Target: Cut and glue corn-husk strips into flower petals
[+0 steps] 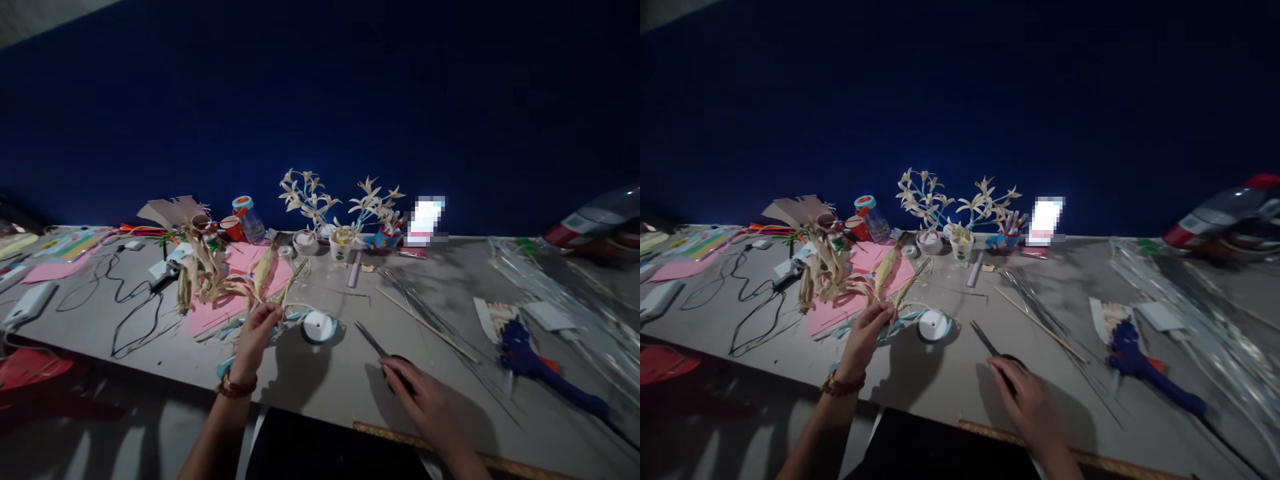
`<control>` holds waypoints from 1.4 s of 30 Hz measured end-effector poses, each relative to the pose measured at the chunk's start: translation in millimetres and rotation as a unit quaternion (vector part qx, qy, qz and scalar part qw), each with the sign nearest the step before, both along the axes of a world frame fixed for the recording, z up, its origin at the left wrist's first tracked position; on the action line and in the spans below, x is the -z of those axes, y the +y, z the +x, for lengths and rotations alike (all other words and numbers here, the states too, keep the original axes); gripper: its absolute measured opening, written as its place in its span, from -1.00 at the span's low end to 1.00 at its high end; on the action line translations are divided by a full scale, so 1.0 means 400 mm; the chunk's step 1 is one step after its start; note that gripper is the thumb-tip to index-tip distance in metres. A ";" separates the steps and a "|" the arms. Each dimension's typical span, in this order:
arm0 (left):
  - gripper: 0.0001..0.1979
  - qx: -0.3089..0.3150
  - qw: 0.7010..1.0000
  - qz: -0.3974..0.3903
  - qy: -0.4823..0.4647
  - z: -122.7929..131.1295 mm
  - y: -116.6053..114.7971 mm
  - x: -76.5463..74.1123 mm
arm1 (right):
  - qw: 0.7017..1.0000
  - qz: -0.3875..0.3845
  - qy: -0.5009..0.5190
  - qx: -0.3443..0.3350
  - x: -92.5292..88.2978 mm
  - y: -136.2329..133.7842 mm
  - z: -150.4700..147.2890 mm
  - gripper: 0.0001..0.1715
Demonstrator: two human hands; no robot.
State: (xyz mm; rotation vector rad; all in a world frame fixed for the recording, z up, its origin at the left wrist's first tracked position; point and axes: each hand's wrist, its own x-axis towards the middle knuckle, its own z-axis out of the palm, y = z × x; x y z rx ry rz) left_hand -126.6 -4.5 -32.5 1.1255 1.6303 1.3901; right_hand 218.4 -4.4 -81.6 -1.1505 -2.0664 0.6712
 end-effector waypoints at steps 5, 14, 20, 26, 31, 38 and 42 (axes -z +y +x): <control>-0.74 0.018 0.983 0.007 -0.185 0.100 -0.056 -0.021 | 0.998 -0.030 0.040 -0.047 -0.055 0.006 -0.078 -0.75; -0.72 0.213 0.815 -0.166 -0.513 0.240 -0.079 -0.011 | 0.888 -0.336 0.295 -0.107 -0.143 0.048 -0.240 -0.73; -0.70 0.216 0.886 -0.133 -0.388 0.245 -0.076 -0.006 | 0.878 -0.358 0.313 -0.052 -0.121 0.052 -0.216 -0.59; -0.69 0.202 0.950 -0.085 -0.224 0.245 -0.067 -0.015 | 0.890 -0.350 0.291 -0.015 -0.119 0.051 -0.212 -0.60; -0.69 0.198 0.944 -0.098 -0.246 0.255 -0.065 -0.015 | 0.883 -0.375 0.276 -0.054 -0.128 0.044 -0.200 -0.60; -0.68 0.192 0.961 -0.084 -0.179 0.259 -0.067 -0.032 | 0.932 -0.288 0.211 -0.056 -0.140 0.031 -0.185 -0.72; -0.69 0.182 0.968 -0.077 -0.154 0.263 -0.068 -0.032 | 0.927 -0.297 0.221 -0.060 -0.143 0.030 -0.184 -0.69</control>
